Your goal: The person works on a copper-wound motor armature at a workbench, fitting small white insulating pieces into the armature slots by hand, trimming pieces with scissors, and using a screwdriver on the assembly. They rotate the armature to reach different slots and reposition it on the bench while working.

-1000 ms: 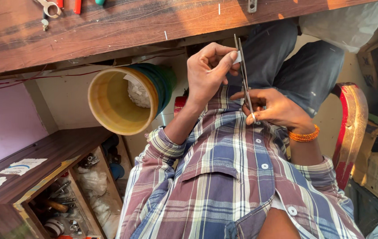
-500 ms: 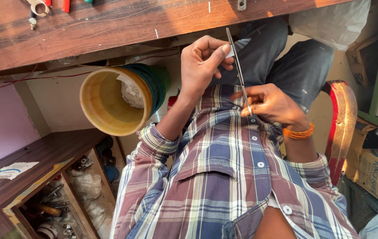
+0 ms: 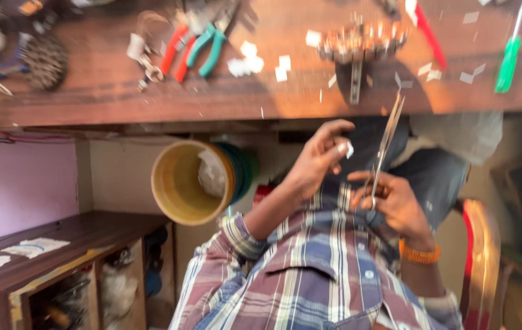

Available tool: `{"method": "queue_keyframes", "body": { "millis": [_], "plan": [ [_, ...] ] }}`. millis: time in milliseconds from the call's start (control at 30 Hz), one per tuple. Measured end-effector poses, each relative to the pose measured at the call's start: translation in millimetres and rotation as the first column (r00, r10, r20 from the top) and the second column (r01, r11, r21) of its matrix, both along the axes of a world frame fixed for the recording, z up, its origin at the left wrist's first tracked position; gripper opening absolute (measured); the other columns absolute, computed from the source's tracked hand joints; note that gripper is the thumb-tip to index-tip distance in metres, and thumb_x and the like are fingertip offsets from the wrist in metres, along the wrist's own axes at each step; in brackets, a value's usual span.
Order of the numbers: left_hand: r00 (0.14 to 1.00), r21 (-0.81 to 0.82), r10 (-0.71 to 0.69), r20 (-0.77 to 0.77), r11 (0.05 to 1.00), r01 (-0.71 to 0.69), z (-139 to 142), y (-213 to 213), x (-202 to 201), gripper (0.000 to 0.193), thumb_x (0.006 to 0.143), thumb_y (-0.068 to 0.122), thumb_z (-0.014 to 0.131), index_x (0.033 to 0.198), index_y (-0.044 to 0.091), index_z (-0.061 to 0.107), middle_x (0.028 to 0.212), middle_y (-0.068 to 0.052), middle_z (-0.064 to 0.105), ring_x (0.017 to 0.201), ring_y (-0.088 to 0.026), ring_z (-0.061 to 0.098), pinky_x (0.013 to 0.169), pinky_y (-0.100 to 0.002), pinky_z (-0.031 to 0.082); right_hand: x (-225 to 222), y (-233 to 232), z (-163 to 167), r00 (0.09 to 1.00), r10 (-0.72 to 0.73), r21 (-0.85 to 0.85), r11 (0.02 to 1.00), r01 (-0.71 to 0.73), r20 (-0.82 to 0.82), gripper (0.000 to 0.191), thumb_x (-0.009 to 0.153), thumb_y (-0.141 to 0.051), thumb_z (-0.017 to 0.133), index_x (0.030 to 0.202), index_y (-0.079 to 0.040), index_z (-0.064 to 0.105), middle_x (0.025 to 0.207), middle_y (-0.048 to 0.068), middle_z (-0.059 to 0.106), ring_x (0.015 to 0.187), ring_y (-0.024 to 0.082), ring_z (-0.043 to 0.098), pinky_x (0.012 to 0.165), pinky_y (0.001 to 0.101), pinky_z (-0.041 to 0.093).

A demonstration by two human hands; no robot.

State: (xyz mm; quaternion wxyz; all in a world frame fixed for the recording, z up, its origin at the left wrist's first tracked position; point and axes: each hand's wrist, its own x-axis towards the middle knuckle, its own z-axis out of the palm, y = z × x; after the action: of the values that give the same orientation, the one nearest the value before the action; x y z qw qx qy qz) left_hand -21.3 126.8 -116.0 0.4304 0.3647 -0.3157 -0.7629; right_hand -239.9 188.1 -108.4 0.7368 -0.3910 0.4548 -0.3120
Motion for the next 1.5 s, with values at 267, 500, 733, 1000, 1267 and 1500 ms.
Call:
{"method": "queue_keyframes", "body": {
  "millis": [267, 500, 733, 1000, 1267, 1500],
  "plan": [
    [0.989, 0.005, -0.135, 0.056, 0.991, 0.135, 16.8, -10.0, 4.8, 0.024, 0.094, 0.019, 0.075, 0.11, 0.001, 0.074, 0.096, -0.005, 0.075, 0.086, -0.011, 0.073, 0.061, -0.022, 0.052, -20.7, 2.1, -1.4, 0.998, -0.034, -0.031, 0.999, 0.033, -0.048, 0.06, 0.075, -0.005, 0.079, 0.133, 0.001, 0.067, 0.089, 0.008, 0.074, 0.086, 0.014, 0.066, 0.08, 0.0304, 0.051],
    [0.991, -0.171, -0.082, 0.109, 0.98, 0.099, 35.0, -44.1, -4.1, 0.018, 0.095, 0.017, 0.075, 0.102, 0.001, 0.076, 0.091, -0.005, 0.077, 0.083, -0.011, 0.072, 0.065, -0.025, 0.053, -22.1, 0.6, 11.1, 0.999, 0.049, 0.016, 0.999, -0.049, 0.003, 0.068, 0.074, -0.01, 0.083, 0.138, -0.003, 0.061, 0.098, 0.003, 0.071, 0.093, 0.012, 0.066, 0.085, 0.0303, 0.052],
    [0.986, -0.235, -0.062, 0.156, 0.967, 0.098, 12.8, -48.6, -17.6, 0.02, 0.098, 0.012, 0.074, 0.114, 0.0, 0.074, 0.103, -0.008, 0.079, 0.108, -0.018, 0.072, 0.09, -0.028, 0.052, -19.4, 7.9, 10.4, 0.992, 0.122, 0.037, 0.992, -0.122, 0.011, 0.078, 0.07, -0.022, 0.089, 0.14, 0.001, 0.062, 0.098, 0.001, 0.067, 0.088, 0.008, 0.061, 0.076, 0.0254, 0.051],
    [0.902, -0.378, 0.038, 0.429, 0.915, 0.141, 32.8, -54.1, -17.2, 0.015, 0.096, 0.008, 0.074, 0.104, -0.004, 0.077, 0.09, -0.014, 0.081, 0.132, -0.026, 0.064, 0.107, -0.035, 0.054, -10.8, -3.1, 27.1, 0.99, 0.142, 0.15, 0.978, -0.143, 0.015, 0.077, 0.069, -0.017, 0.088, 0.139, 0.002, 0.062, 0.088, 0.0, 0.065, 0.071, 0.005, 0.055, 0.055, 0.0221, 0.042],
    [0.883, -0.42, 0.061, 0.466, 0.893, 0.161, 39.0, -58.9, -12.6, 0.016, 0.096, 0.011, 0.073, 0.104, -0.003, 0.077, 0.082, -0.01, 0.08, 0.121, -0.022, 0.071, 0.109, -0.035, 0.053, -8.3, -9.9, 27.9, 0.987, 0.154, 0.118, 0.982, -0.147, -0.052, 0.062, 0.075, -0.008, 0.083, 0.133, 0.004, 0.066, 0.084, 0.0, 0.067, 0.076, 0.005, 0.062, 0.066, 0.0225, 0.05],
    [0.917, -0.368, -0.013, 0.399, 0.913, 0.173, 33.9, -66.3, -12.3, 0.01, 0.096, 0.005, 0.071, 0.099, -0.004, 0.075, 0.081, -0.011, 0.08, 0.097, -0.015, 0.078, 0.121, -0.037, 0.046, -16.9, -3.1, 17.0, 0.981, 0.151, 0.139, 0.981, -0.133, -0.125, 0.039, 0.086, -0.006, 0.073, 0.123, 0.006, 0.07, 0.093, 0.006, 0.074, 0.082, 0.009, 0.069, 0.075, 0.0238, 0.054]
  ]
}}
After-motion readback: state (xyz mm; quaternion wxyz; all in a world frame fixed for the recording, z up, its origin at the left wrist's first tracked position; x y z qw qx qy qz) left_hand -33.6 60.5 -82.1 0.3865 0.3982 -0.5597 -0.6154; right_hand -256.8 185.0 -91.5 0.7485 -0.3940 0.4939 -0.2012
